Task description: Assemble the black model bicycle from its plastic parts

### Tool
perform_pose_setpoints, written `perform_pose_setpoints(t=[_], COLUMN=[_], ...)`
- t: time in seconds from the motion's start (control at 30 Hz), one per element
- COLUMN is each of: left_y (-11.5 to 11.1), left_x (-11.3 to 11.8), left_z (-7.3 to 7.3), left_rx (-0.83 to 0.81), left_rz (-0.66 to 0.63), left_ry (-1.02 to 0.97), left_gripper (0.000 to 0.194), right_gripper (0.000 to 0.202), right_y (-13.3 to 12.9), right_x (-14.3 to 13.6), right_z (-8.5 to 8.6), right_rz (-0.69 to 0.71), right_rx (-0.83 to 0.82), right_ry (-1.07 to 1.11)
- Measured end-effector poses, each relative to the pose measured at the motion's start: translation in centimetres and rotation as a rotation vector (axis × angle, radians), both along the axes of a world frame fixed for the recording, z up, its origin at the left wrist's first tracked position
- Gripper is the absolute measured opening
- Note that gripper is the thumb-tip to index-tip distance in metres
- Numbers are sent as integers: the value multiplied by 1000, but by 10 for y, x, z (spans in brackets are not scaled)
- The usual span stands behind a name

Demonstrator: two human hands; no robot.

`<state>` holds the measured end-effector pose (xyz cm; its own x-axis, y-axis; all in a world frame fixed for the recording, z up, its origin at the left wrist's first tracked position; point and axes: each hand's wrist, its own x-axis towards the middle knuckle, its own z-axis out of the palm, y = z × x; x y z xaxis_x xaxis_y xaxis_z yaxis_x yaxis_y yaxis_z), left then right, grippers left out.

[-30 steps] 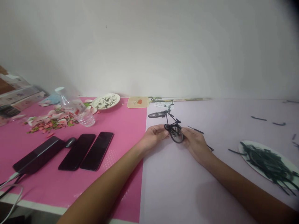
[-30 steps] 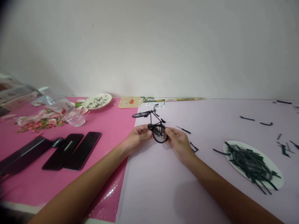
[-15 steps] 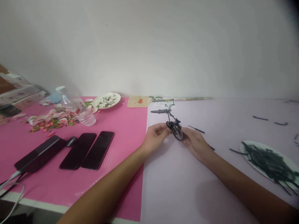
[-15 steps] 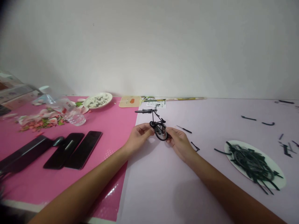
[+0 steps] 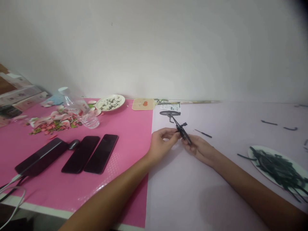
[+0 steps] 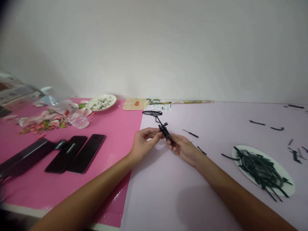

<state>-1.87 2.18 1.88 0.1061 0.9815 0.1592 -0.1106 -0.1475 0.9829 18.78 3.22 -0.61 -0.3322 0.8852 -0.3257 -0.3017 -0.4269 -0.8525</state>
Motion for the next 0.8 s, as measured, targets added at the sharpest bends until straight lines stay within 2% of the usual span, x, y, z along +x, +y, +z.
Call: perform_pose_setpoints(t=[0.27, 0.6, 0.8], left_y=[-4, 2, 3], left_x=[2, 2, 2], left_z=[8, -3, -3], left_rx=[-44, -111, -95], left_rz=[3, -42, -70], left_ry=[-8, -104, -141], left_gripper=[28, 38, 39], right_gripper=[19, 26, 25], right_y=[1, -1, -2], right_x=[3, -1, -2], right_z=[-3, -2, 0], right_rz=[36, 14, 5], right_rx=[4, 28, 21], right_ry=[34, 8, 5])
